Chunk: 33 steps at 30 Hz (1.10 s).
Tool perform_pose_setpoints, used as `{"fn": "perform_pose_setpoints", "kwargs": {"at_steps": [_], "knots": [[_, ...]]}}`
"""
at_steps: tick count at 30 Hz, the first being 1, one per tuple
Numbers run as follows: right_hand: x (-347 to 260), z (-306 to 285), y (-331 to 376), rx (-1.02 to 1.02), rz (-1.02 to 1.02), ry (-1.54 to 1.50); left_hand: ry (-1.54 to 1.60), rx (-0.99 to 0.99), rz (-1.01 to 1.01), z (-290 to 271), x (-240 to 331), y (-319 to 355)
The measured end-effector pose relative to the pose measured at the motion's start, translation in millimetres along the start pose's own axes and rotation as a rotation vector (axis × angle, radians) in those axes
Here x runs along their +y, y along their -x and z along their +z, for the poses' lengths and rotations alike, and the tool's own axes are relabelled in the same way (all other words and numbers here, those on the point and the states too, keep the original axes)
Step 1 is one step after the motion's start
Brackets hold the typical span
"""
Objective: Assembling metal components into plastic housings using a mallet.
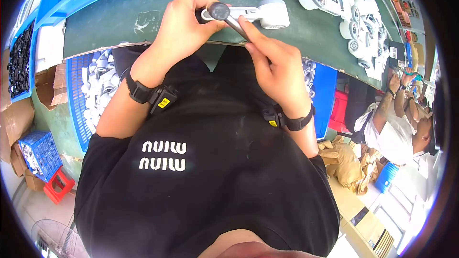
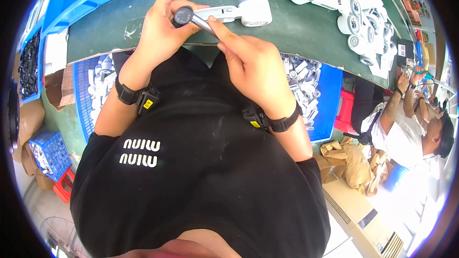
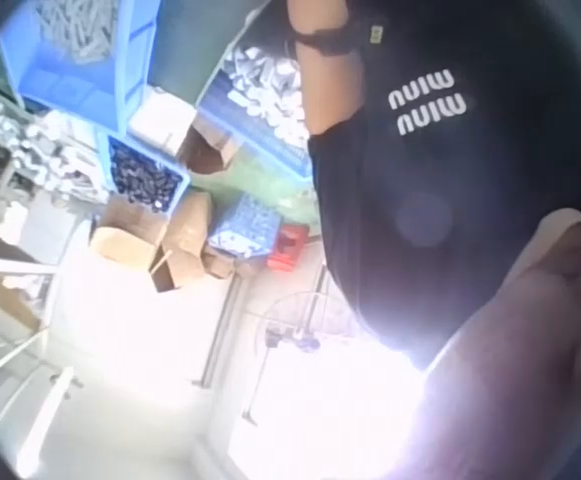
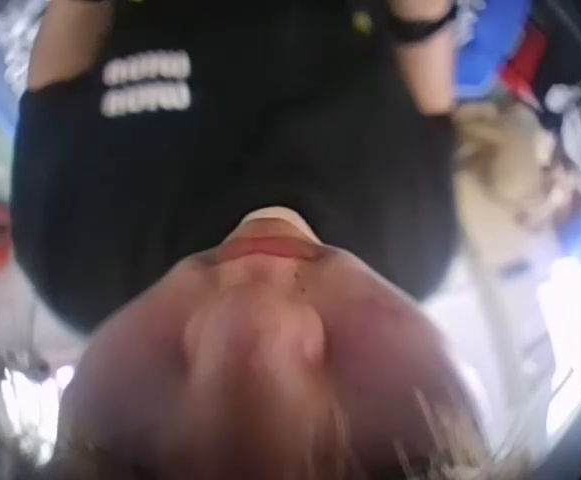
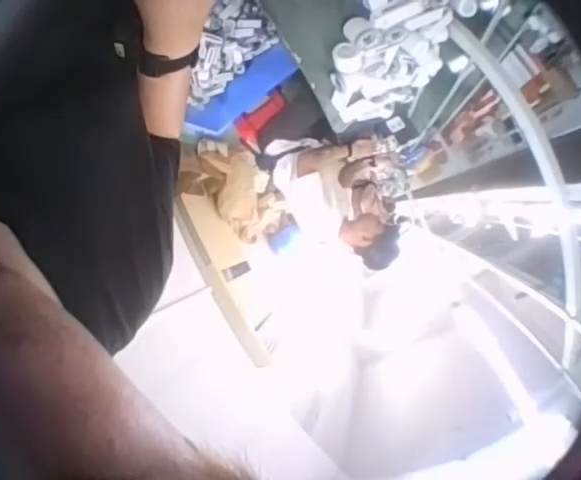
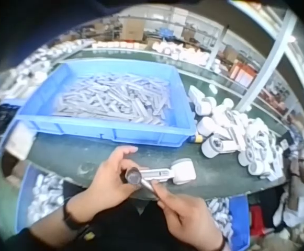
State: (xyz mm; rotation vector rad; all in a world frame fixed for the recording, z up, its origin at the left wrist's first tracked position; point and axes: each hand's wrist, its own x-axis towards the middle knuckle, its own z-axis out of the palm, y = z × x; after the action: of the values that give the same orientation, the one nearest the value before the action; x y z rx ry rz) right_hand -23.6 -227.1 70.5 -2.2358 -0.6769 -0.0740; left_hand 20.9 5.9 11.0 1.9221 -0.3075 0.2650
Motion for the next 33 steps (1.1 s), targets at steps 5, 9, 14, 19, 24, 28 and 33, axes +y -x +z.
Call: {"fn": "perform_pose_setpoints", "kwargs": {"at_steps": [5, 9, 14, 19, 24, 28, 33], "knots": [[1.2, 9.0, -0.7, 0.226, -0.173, -0.046, 0.095, 0.009, -0.029, 3.4, 2.5, 0.8], [2.0, -3.1, 2.1, -0.04, -0.067, 0.133, 0.027, -0.02, -0.092, 1.4, 3.2, 3.0], [24.7, -12.4, 33.9, 0.428, -0.195, -0.26, -0.088, 0.078, 0.16, 10.3, 3.8, 6.1], [28.7, -27.0, 36.2, 0.108, 0.244, 0.114, -0.159, 0.077, 0.281, 10.6, -0.6, 8.0], [20.0, -22.1, 42.9, 0.478, 0.129, -0.245, -0.166, 0.074, 0.285, 12.6, 1.1, 7.2], [22.3, -26.9, 29.6, 0.117, 0.102, 0.171, -0.182, 0.086, 0.281, 12.5, 0.8, 7.4], [16.9, -22.0, 40.9, 0.359, 0.107, -0.094, -0.191, 0.046, 0.222, 11.7, 7.3, 7.9]]}}
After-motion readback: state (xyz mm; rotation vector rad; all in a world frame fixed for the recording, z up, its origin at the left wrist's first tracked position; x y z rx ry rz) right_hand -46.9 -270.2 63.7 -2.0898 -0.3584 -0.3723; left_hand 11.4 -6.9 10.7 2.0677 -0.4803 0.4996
